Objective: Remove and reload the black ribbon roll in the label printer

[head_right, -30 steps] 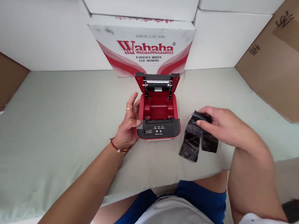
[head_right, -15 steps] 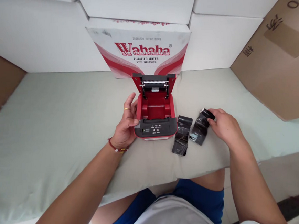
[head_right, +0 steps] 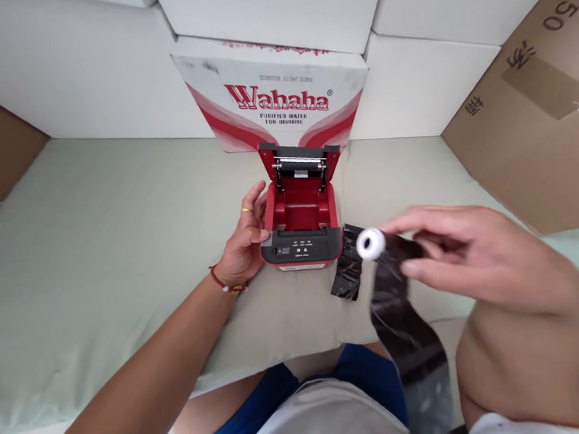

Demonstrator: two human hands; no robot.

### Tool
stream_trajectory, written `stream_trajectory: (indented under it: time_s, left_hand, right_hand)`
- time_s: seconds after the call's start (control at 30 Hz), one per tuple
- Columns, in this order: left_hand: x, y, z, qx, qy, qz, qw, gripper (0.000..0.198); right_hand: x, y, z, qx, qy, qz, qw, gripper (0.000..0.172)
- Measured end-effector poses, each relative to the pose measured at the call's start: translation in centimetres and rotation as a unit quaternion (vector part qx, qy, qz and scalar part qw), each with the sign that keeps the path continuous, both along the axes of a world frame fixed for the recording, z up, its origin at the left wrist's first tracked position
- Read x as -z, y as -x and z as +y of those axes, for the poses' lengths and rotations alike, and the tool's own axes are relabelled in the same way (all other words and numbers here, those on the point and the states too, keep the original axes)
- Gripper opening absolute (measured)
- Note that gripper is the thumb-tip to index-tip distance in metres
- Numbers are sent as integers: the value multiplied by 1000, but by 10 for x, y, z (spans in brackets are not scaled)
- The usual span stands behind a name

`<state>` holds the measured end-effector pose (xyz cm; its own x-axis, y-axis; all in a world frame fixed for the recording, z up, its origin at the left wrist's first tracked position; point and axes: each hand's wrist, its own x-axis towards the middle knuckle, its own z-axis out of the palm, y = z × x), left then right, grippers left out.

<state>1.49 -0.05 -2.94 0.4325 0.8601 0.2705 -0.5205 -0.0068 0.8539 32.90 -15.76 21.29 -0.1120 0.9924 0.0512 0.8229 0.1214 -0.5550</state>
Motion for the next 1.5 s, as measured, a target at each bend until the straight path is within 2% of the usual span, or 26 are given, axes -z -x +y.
stream_trajectory:
  time_s: [0.03,0.13,0.27,0.4,0.53,0.63,0.7,0.8,0.87,0.93,1.03,1.1,1.17,1.23,1.33,1.5]
  left_hand:
    - [0,0,0,-1,-4,2,1000,96]
    - [0,-1,1,-2,-11,3,1000,97]
    - [-3,-2,-1,-3,-5,0,1000,96]
    - [-4,-4,-1,-5,0,6,1000,97]
    - [-2,-8,-1,-22,-10,28,999,97]
    - [-4,-11,-9,-98,-43,74,992,87]
    - [-10,-11,-21,-194,-103,134,966,71]
    - [-26,-8,-43,-322,-275,222,878,53]
    - [-35,-6,-55,-350,-382,237,822,47]
    - [-41,-7,-62,-344,-444,250,788,40]
    - [-42,-10,-65,-338,-477,257,769,37]
    - [-39,-11,-65,-351,-487,247,761,40]
    - [-36,-11,-65,-350,-493,242,759,46]
    - [-34,-10,-66,-335,-493,247,763,50]
    - [-35,-10,-69,-335,-490,257,763,54]
    - [-44,-15,-71,-373,-511,253,732,75]
  right_hand:
    - [4,15,13,-17,53,34,998,47]
    - [29,57,53,1,68,72,995,44]
    - [54,96,87,37,30,-51,998,45]
    - [58,118,103,43,51,-207,976,47]
    - [61,129,114,42,78,-286,954,49]
    - [67,133,122,41,89,-314,944,51]
    - [70,135,128,44,99,-322,940,52]
    - [73,135,132,45,104,-319,941,53]
    - [71,133,127,31,96,-294,950,50]
    - [66,129,117,9,61,-236,970,42]
    - [53,118,100,9,-70,-115,991,28]
    - [48,108,97,39,-180,-70,980,31]
    - [48,97,103,40,-253,-73,964,34]
    - [53,86,111,-2,-268,-92,959,42]
    - [63,77,115,-59,-243,-106,962,46]
    - [64,74,93,-79,-239,-96,963,41]
